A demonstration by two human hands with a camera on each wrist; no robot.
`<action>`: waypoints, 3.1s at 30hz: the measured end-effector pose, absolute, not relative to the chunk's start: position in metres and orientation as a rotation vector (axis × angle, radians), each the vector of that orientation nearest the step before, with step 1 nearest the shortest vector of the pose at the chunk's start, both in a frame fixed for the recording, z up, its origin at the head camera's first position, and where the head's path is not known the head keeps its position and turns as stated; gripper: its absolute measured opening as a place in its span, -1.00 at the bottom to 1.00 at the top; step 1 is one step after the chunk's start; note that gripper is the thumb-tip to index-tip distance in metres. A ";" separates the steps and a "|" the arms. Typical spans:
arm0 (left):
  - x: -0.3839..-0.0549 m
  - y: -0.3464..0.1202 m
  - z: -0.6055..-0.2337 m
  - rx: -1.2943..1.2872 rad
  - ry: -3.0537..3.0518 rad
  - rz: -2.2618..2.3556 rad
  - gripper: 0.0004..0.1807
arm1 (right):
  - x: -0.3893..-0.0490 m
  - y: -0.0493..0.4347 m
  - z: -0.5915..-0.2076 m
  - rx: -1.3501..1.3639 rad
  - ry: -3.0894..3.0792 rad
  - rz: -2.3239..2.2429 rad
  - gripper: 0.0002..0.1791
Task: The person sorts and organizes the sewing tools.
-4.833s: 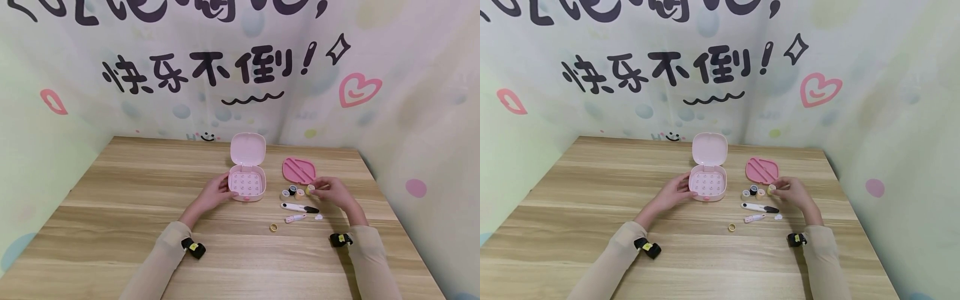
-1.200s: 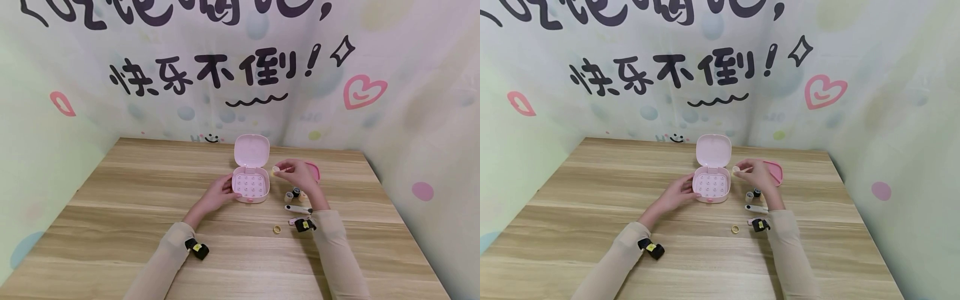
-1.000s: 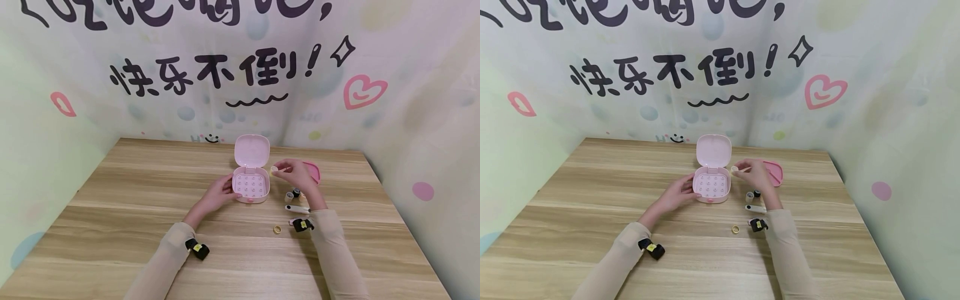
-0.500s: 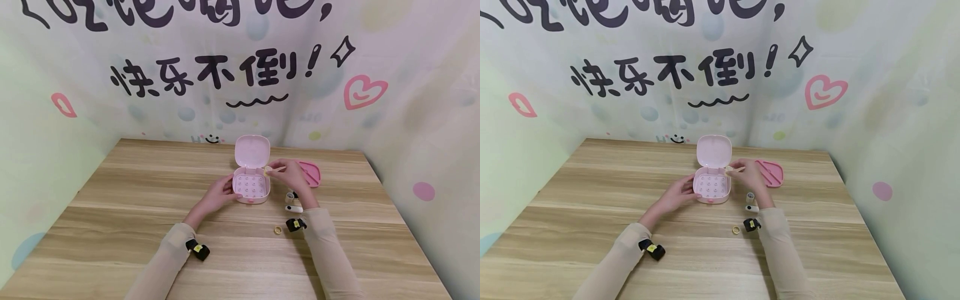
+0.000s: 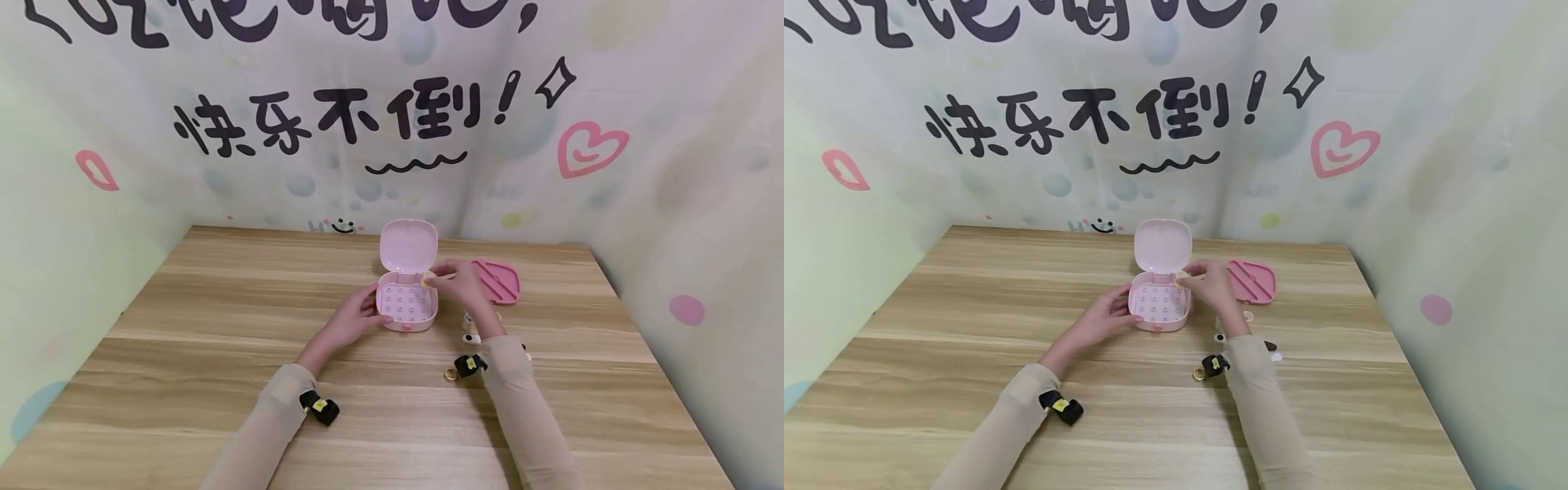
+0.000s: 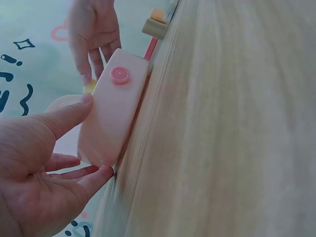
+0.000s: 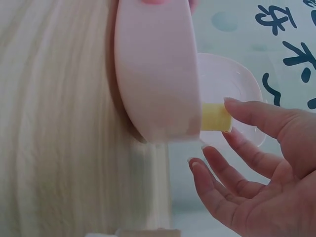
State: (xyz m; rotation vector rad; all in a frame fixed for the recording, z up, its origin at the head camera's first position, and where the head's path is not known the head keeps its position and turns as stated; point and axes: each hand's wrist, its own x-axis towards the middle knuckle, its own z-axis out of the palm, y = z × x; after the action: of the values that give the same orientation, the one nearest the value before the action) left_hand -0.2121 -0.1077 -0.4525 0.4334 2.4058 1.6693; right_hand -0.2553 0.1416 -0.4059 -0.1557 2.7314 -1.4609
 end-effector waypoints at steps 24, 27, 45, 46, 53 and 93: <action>-0.211 -0.109 -0.451 0.453 2.401 1.685 -0.13 | -0.259 0.128 -0.418 -0.046 2.769 -1.432 -0.67; -0.212 -0.109 -0.452 0.468 2.400 1.688 -0.14 | -0.259 0.128 -0.419 -0.055 2.781 -1.426 -0.67; -0.213 -0.108 -0.453 0.471 2.426 1.660 -0.16 | -0.256 0.132 -0.417 -0.075 2.814 -1.321 -0.68; -0.213 -0.108 -0.454 0.470 2.428 1.658 -0.16 | -0.257 0.131 -0.417 -0.079 2.819 -1.312 -0.67; -0.212 -0.108 -0.453 0.484 2.421 1.672 -0.16 | -0.257 0.127 -0.419 -0.078 2.843 -1.274 -0.69; -0.210 -0.107 -0.453 0.514 2.411 1.674 -0.18 | -0.255 0.115 -0.421 -0.006 2.937 -1.148 -0.71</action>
State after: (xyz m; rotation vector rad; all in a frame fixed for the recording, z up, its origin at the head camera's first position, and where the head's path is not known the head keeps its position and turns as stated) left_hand -0.2101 -0.1075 -0.4531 0.5135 2.4113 1.6743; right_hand -0.2549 0.1146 -0.4212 -0.0062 2.9370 -1.1483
